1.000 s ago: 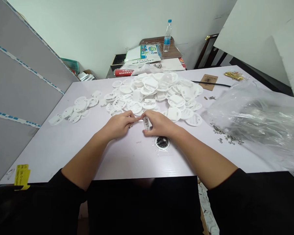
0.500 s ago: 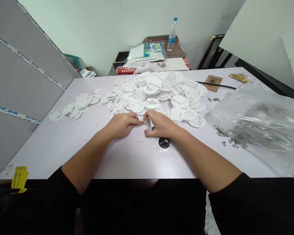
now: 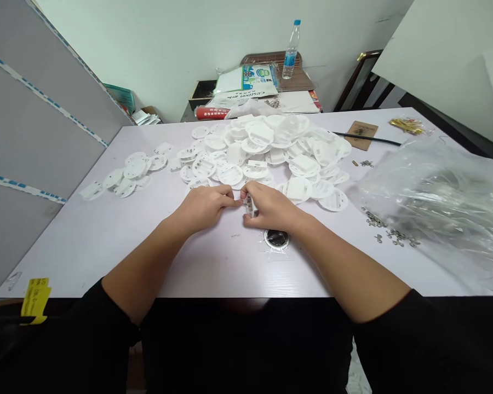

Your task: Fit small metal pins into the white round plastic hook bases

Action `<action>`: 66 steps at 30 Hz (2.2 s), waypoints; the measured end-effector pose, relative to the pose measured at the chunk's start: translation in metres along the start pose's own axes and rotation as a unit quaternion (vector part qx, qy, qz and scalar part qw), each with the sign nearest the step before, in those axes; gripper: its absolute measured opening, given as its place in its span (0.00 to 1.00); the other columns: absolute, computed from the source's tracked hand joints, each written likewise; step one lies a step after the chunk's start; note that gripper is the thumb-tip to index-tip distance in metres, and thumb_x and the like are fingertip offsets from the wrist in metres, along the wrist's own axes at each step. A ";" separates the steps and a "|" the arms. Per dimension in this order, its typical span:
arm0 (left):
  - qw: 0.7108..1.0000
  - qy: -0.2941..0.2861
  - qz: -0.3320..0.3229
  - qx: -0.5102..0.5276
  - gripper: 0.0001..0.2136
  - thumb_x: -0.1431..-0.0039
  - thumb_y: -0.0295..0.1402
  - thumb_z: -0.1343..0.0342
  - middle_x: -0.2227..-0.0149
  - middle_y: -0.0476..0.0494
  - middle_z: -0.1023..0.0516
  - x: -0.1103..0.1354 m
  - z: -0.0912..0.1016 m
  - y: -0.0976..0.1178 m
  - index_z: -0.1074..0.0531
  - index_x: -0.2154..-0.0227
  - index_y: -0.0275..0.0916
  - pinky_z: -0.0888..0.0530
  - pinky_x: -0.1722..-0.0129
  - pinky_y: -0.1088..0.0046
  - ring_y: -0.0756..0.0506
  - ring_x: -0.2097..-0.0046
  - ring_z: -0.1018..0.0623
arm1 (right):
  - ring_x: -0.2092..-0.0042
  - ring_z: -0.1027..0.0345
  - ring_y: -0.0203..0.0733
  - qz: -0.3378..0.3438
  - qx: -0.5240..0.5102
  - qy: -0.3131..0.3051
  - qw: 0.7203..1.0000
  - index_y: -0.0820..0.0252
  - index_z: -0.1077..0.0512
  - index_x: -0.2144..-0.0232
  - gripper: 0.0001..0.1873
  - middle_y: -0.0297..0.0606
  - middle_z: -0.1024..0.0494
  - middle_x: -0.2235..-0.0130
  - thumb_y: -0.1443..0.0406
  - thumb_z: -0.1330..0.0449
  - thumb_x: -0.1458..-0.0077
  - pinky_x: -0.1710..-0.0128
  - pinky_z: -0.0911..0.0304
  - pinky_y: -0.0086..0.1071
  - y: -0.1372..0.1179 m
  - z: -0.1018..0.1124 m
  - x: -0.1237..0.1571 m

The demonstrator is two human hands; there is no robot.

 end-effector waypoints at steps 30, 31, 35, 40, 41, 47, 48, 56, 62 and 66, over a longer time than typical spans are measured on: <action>0.999 0.015 -0.028 0.002 0.22 0.40 0.23 0.53 0.63 0.47 0.23 0.000 0.001 -0.003 0.19 0.54 0.50 0.47 0.73 0.68 0.48 0.66 0.30 | 0.71 0.41 0.36 -0.027 -0.064 -0.006 0.998 0.56 0.40 0.60 0.19 0.36 0.30 0.60 0.63 0.36 0.53 0.69 0.43 0.35 0.004 -0.002 -0.003; 0.999 0.014 -0.028 0.004 0.22 0.40 0.23 0.53 0.63 0.46 0.23 0.000 0.001 -0.003 0.19 0.53 0.50 0.47 0.73 0.68 0.48 0.66 0.30 | 0.71 0.41 0.36 -0.027 -0.064 -0.006 0.998 0.56 0.40 0.60 0.19 0.36 0.29 0.60 0.63 0.37 0.53 0.69 0.43 0.35 0.004 -0.002 -0.003; 0.999 0.007 -0.032 0.018 0.22 0.40 0.23 0.53 0.62 0.46 0.23 0.000 0.002 -0.001 0.18 0.54 0.50 0.46 0.73 0.68 0.48 0.66 0.29 | 0.70 0.41 0.36 -0.026 -0.058 -0.006 0.998 0.56 0.40 0.60 0.19 0.36 0.29 0.60 0.63 0.37 0.53 0.69 0.43 0.34 0.005 -0.001 -0.003; 0.999 0.007 -0.025 0.025 0.21 0.39 0.24 0.53 0.62 0.47 0.22 0.000 0.001 -0.001 0.18 0.55 0.50 0.45 0.72 0.68 0.48 0.65 0.29 | 0.69 0.40 0.37 -0.025 -0.057 -0.006 0.998 0.57 0.40 0.60 0.19 0.36 0.29 0.60 0.63 0.37 0.53 0.69 0.44 0.34 0.004 -0.002 -0.003; 0.999 0.005 -0.024 0.023 0.21 0.39 0.24 0.53 0.62 0.47 0.22 0.000 0.001 -0.001 0.18 0.55 0.50 0.45 0.72 0.68 0.48 0.65 0.29 | 0.69 0.40 0.37 -0.025 -0.057 -0.005 0.998 0.57 0.40 0.60 0.19 0.36 0.29 0.60 0.63 0.37 0.54 0.69 0.44 0.34 0.004 -0.002 -0.003; 1.000 -0.008 -0.014 0.005 0.22 0.39 0.23 0.53 0.61 0.49 0.22 -0.001 0.003 -0.001 0.19 0.53 0.52 0.44 0.72 0.69 0.49 0.63 0.28 | 0.70 0.41 0.36 -0.024 -0.048 -0.011 0.998 0.57 0.39 0.60 0.20 0.35 0.30 0.60 0.62 0.37 0.53 0.69 0.44 0.33 0.003 -0.002 -0.003; 1.000 -0.010 -0.013 0.004 0.22 0.39 0.23 0.53 0.60 0.49 0.22 -0.001 0.003 -0.001 0.19 0.53 0.52 0.43 0.72 0.69 0.49 0.63 0.28 | 0.70 0.41 0.35 -0.024 -0.046 -0.011 0.999 0.57 0.39 0.60 0.19 0.35 0.30 0.60 0.62 0.37 0.53 0.69 0.44 0.33 0.003 -0.002 -0.003; 1.000 -0.023 0.008 0.010 0.21 0.38 0.24 0.52 0.61 0.49 0.23 -0.002 0.002 -0.001 0.19 0.54 0.53 0.43 0.71 0.69 0.49 0.64 0.29 | 0.71 0.42 0.34 -0.028 -0.051 -0.009 0.998 0.57 0.40 0.60 0.20 0.33 0.31 0.61 0.62 0.37 0.53 0.70 0.44 0.33 0.004 -0.004 -0.004; 1.000 -0.027 0.007 -0.002 0.18 0.42 0.22 0.49 0.66 0.49 0.25 -0.007 0.002 0.004 0.18 0.59 0.49 0.45 0.72 0.68 0.49 0.67 0.31 | 0.71 0.43 0.35 -0.044 -0.074 -0.008 0.996 0.57 0.41 0.60 0.20 0.33 0.32 0.63 0.62 0.37 0.54 0.71 0.45 0.33 0.006 -0.005 -0.004; 0.999 -0.023 -0.014 -0.025 0.18 0.45 0.20 0.49 0.64 0.50 0.24 -0.010 0.001 0.011 0.19 0.61 0.47 0.45 0.73 0.67 0.49 0.67 0.30 | 0.68 0.41 0.38 -0.039 -0.078 -0.010 0.996 0.57 0.41 0.61 0.20 0.34 0.31 0.64 0.63 0.37 0.55 0.69 0.44 0.33 0.005 -0.007 -0.005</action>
Point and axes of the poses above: each hand's wrist, its own x-axis away from the middle knuckle, its own z-axis out of the back of the hand, y = z × x, the point moved 5 cm from there along -x, towards the middle knuckle
